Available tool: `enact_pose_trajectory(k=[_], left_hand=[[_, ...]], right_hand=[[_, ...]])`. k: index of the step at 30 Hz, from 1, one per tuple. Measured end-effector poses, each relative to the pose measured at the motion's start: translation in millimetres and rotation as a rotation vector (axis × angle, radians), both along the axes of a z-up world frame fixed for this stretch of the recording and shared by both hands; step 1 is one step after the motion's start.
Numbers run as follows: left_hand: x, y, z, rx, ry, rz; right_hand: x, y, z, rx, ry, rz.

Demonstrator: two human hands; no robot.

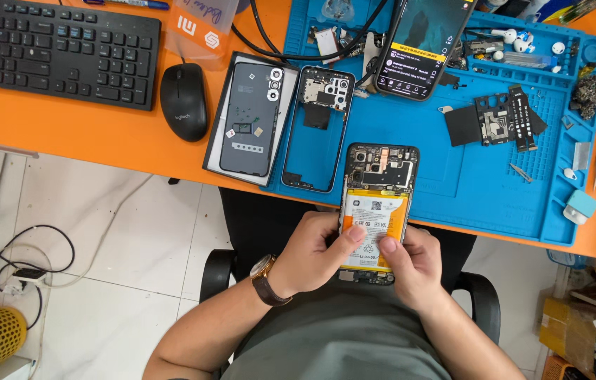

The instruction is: The person holds a disassembled smartphone, connects internal components, and powers on the device to verify the screen. They then use a plastic prying tool to separate the screen assembly from the phone's frame.

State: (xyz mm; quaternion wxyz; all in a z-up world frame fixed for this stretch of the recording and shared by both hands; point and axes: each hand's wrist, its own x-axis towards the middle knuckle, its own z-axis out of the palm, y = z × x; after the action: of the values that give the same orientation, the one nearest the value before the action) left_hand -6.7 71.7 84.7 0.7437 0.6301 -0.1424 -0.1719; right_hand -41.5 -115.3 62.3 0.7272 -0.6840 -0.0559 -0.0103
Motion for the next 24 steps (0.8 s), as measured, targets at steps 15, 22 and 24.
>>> enact_pose_trajectory(k=[15, 22, 24], left_hand=[[-8.7, 1.6, -11.4, 0.009, -0.008, 0.019], [-13.5, 2.6, -26.5, 0.111, -0.071, -0.001], [-13.3, 2.8, -25.1, 0.123, -0.050, -0.027]], right_hand=[[-8.8, -6.6, -10.8, 0.063, -0.027, 0.076], [-29.7, -16.8, -36.0, 0.041, 0.137, 0.160], [-31.1, -17.7, -38.1, 0.041, 0.113, 0.147]])
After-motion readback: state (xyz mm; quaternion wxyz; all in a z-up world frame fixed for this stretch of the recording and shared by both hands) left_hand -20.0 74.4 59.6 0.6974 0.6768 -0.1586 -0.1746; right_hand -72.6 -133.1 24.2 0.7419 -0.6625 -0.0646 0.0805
